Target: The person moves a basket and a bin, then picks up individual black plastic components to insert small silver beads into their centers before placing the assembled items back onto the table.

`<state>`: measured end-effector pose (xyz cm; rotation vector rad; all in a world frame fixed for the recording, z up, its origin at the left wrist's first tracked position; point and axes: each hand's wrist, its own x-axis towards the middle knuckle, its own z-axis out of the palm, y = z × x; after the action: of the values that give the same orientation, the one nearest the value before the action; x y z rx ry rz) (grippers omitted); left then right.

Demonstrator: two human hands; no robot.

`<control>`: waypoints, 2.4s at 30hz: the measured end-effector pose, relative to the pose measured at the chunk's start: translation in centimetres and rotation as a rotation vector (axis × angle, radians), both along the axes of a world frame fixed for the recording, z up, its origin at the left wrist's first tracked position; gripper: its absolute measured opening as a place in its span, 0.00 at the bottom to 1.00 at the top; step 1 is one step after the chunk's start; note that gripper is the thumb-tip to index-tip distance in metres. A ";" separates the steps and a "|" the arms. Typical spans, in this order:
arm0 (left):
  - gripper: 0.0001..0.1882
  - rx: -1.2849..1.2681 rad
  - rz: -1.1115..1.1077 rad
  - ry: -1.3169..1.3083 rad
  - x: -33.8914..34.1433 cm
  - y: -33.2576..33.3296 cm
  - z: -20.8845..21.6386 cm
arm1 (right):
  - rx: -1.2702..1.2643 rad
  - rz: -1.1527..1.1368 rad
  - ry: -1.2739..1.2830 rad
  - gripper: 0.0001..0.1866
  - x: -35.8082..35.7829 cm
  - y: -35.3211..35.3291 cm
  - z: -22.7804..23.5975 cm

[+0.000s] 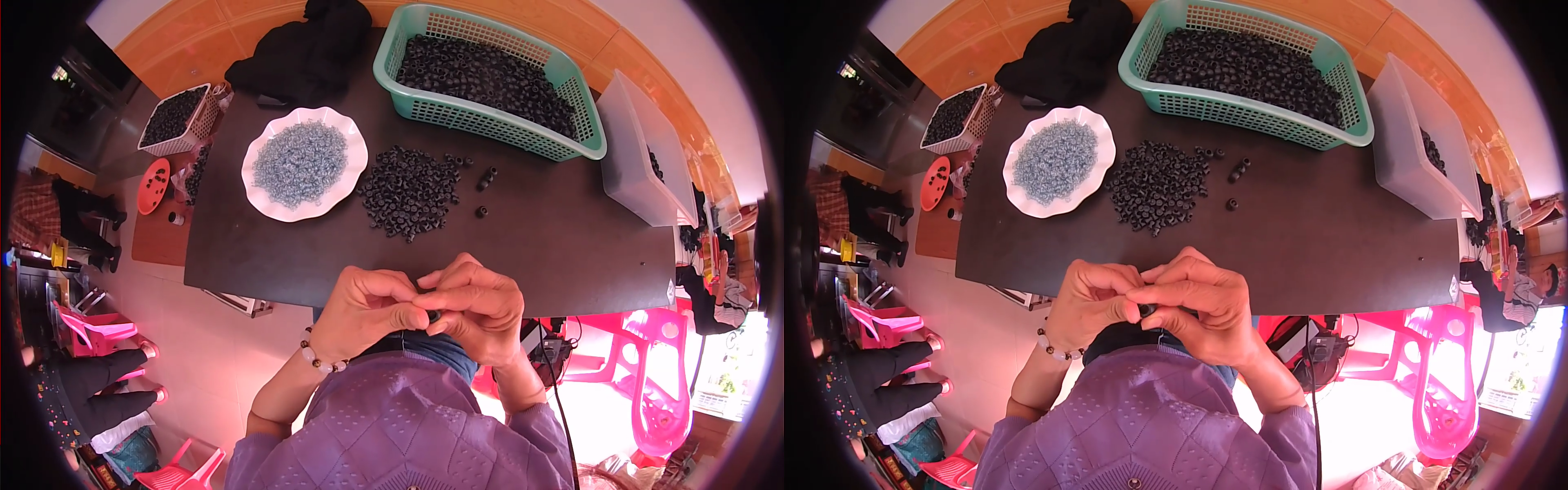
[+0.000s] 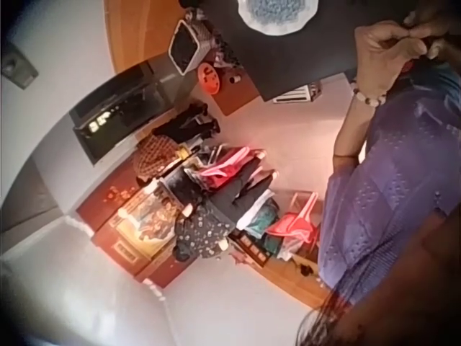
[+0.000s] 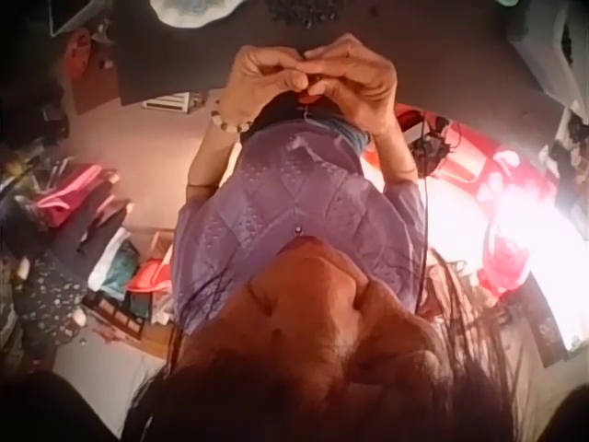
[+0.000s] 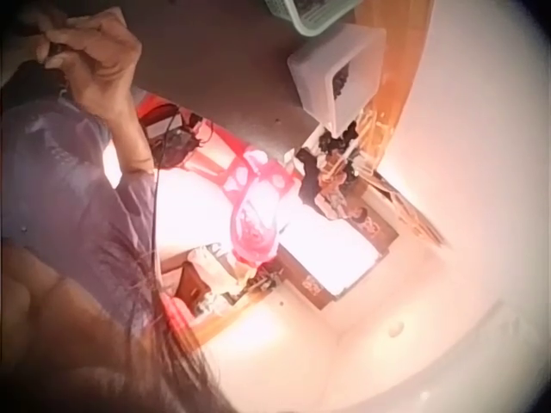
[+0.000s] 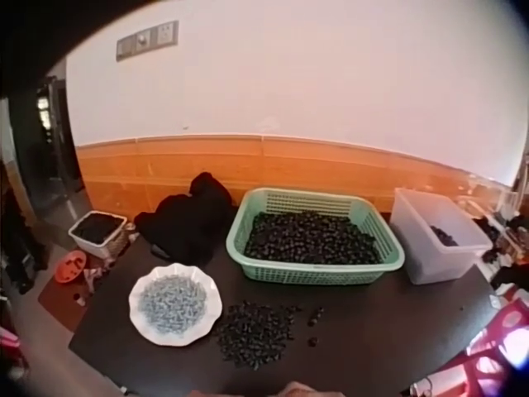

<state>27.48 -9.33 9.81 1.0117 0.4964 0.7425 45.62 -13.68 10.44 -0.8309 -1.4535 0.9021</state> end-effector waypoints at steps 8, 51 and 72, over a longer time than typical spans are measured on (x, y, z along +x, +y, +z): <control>0.22 -0.204 0.065 0.032 1.2 0.6 -1.7 | -0.010 -0.139 -0.273 0.17 4.0 3.5 3.2; 0.17 -0.421 0.220 0.044 0.2 1.2 -4.1 | -0.109 -1.573 -1.027 0.19 28.1 9.6 5.5; 0.11 -0.421 0.168 -0.055 -0.5 1.2 -4.3 | -0.304 -0.388 -1.120 0.11 11.3 11.0 -2.1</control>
<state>26.98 -8.10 5.49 0.5604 0.6631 0.7714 56.87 -2.66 8.36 -1.9629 -1.9761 0.3191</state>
